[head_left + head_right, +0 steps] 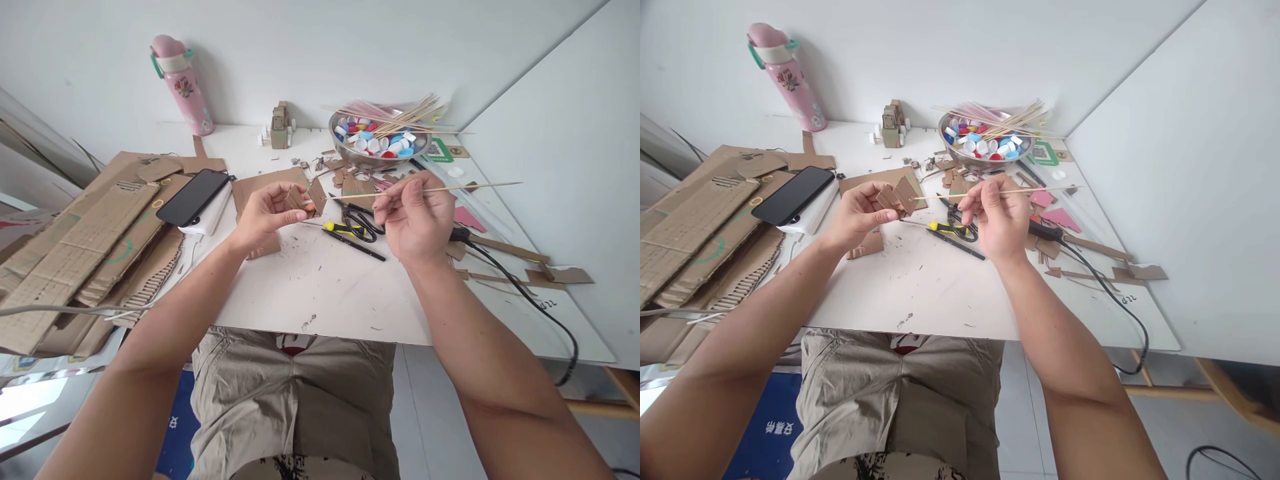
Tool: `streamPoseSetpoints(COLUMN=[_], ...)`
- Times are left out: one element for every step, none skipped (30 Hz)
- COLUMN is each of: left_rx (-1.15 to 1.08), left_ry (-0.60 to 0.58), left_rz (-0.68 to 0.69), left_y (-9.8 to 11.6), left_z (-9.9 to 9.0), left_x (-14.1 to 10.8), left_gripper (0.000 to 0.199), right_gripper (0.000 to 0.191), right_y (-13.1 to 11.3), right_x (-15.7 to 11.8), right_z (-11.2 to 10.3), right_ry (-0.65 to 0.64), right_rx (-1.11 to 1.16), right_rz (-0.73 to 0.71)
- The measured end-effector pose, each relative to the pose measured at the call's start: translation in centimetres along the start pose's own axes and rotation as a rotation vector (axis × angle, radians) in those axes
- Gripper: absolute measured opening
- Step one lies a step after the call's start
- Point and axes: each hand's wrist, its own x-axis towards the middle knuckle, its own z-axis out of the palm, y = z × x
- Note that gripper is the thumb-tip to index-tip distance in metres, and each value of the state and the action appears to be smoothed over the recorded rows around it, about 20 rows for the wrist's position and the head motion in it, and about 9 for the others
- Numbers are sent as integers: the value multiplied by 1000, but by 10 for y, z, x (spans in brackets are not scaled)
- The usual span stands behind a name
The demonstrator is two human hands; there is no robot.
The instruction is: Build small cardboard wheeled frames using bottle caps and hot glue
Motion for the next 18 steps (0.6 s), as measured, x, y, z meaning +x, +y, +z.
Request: streamPoseSetpoints(left_rx=[0, -1, -1, -1, 0, 4, 11, 20, 29, 38, 44, 47, 48, 46, 44, 42, 41, 45], left_ry=[2, 2, 2, 1, 2, 4, 7, 10, 12, 12, 13, 13, 14, 15, 16, 19, 22, 27], left_rz=[5, 10, 17, 22, 25, 25, 20, 13, 5, -1, -4, -3, 0, 2, 3, 2, -1, -4], left_y=[0, 0, 0, 0, 0, 0, 0, 0, 0, 0, 0, 0, 0, -1, -1, -1, -1, -1], left_z=[0, 0, 0, 0, 0, -1, -1, -2, -2, -3, -3, -4, -4, -5, -5, -5, -5, -5], left_x=[0, 0, 1, 1, 1, 1, 1, 1, 1, 1, 1, 1, 0, 0, 0, 0, 0, 0], left_gripper=[68, 67, 67, 67, 67, 67, 67, 68, 69, 69, 69, 69, 69, 69, 69, 70, 70, 70], right_gripper=[68, 67, 66, 64, 63, 61, 60, 59, 59, 58, 57, 56, 55, 54, 53, 53, 53, 55], right_y=[0, 0, 1, 2, 2, 3, 4, 4, 5, 5, 6, 6, 7, 7, 7, 7, 7, 6], right_x=[0, -1, -1, -1, -2, -2, -2, -2, -3, -3, -3, -3, -4, -4, -4, -4, -4, -5], right_z=[1, 1, 1, 1, 1, 1, 1, 1, 0, 0, 0, 0, 0, 0, 0, 1, 1, 1], right_ry=[7, 9, 5, -4, -14, -21, -23, -19, -11, -2, 3, 3, -1, -8, -14, -16, -16, -14], right_rx=[-5, -2, 10, 28, 46, 59, 63, 57, 46, 35, 30, 33, 42, 52, 59, 61, 59, 54], right_rz=[2, 0, -6, -13, -20, -22, -20, -14, -5, 3, 8, 11, 12, 12, 12, 11, 8, 5])
